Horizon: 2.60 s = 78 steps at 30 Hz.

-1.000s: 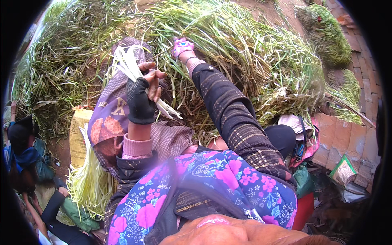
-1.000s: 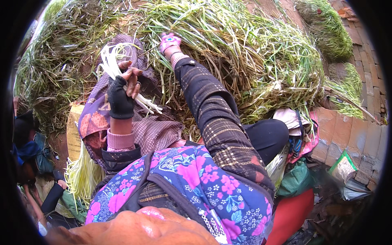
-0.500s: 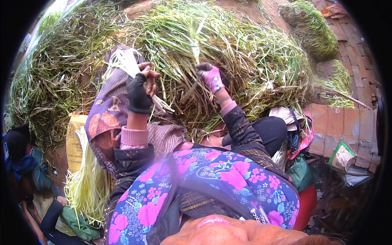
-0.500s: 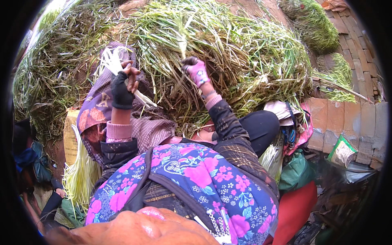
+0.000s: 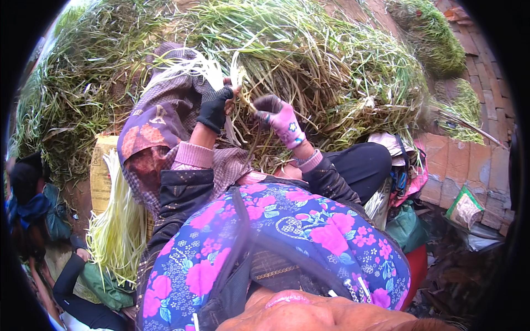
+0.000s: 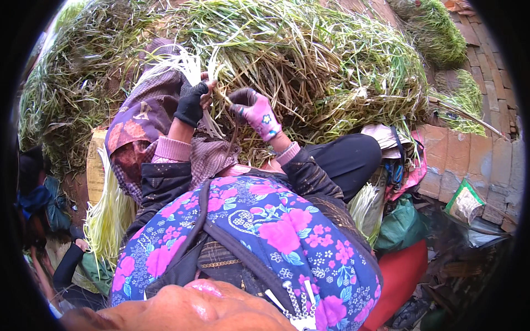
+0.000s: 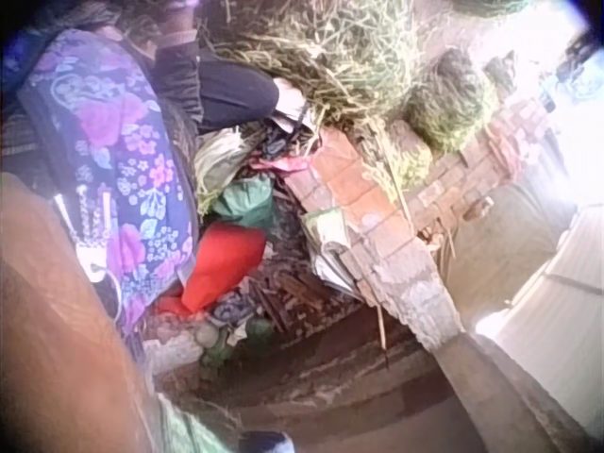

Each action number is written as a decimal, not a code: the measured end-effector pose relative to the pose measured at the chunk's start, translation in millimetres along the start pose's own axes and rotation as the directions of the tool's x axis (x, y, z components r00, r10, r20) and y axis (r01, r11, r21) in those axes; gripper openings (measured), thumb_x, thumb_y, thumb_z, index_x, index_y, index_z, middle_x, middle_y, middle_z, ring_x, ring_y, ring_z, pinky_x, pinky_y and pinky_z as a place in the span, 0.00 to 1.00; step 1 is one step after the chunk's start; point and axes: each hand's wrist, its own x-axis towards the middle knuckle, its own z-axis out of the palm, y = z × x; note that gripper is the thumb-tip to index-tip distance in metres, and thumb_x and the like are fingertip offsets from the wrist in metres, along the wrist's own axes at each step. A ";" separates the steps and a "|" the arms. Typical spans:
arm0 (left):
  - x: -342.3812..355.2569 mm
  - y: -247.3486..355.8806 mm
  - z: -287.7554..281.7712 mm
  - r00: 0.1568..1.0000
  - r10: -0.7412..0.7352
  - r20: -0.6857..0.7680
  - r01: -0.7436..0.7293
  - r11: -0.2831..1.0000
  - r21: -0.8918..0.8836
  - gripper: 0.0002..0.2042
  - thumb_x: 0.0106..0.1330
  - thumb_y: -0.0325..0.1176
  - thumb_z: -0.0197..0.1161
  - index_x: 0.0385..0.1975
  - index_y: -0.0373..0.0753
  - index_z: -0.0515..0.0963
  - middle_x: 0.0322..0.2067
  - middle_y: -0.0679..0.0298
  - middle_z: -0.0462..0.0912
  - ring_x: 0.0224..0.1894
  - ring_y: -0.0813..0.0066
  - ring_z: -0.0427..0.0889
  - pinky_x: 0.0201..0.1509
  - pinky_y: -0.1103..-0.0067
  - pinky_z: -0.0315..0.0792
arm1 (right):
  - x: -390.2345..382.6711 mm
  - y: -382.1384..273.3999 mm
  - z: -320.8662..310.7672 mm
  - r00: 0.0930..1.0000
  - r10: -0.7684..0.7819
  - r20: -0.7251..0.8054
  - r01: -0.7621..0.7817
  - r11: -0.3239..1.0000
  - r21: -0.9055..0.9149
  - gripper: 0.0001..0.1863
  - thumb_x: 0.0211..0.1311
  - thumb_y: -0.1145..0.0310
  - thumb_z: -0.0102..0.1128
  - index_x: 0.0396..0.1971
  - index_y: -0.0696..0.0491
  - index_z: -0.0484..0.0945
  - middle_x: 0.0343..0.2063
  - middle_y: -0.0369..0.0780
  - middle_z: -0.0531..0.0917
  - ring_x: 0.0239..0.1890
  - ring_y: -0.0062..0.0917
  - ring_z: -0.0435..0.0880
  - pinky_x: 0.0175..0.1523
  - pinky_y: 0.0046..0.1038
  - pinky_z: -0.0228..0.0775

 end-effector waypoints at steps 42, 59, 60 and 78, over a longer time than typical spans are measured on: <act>-22.9 93.9 -23.6 0.912 0.406 -0.054 -0.409 0.899 -0.155 0.14 0.59 0.23 0.56 0.46 0.37 0.66 0.29 0.51 0.80 0.10 0.88 0.60 0.13 0.89 0.58 | 32.6 68.7 -74.3 0.817 0.542 0.198 0.095 0.211 -0.973 0.20 0.44 0.57 0.65 0.36 0.54 0.80 0.32 0.43 0.83 0.35 0.31 0.82 0.42 0.29 0.74; -3.9 32.6 -0.8 0.994 0.093 0.064 -0.089 0.995 -0.054 0.20 0.59 0.32 0.61 0.48 0.34 0.64 0.34 0.54 0.81 0.08 0.89 0.58 0.10 0.90 0.55 | -0.8 -22.7 2.3 0.909 0.070 0.410 -0.086 0.996 0.020 0.11 0.60 0.67 0.56 0.38 0.56 0.80 0.28 0.31 0.81 0.27 0.12 0.75 0.35 0.16 0.67; -6.8 32.7 1.8 0.996 0.072 0.050 -0.070 0.997 -0.045 0.19 0.59 0.33 0.61 0.47 0.35 0.64 0.34 0.55 0.81 0.08 0.90 0.57 0.10 0.90 0.54 | 0.1 -22.6 1.7 0.940 0.034 0.339 -0.040 0.999 0.010 0.10 0.60 0.69 0.56 0.38 0.56 0.80 0.27 0.31 0.82 0.26 0.11 0.75 0.32 0.15 0.67; -24.5 -23.5 2.8 0.973 0.210 0.098 -0.231 0.914 0.333 0.12 0.54 0.32 0.58 0.36 0.32 0.75 0.22 0.63 0.79 0.15 0.81 0.70 0.19 0.85 0.64 | 11.4 -3.3 -5.7 0.996 -0.059 0.061 0.063 0.996 -0.067 0.07 0.56 0.70 0.61 0.24 0.58 0.78 0.16 0.32 0.77 0.19 0.11 0.70 0.24 0.17 0.62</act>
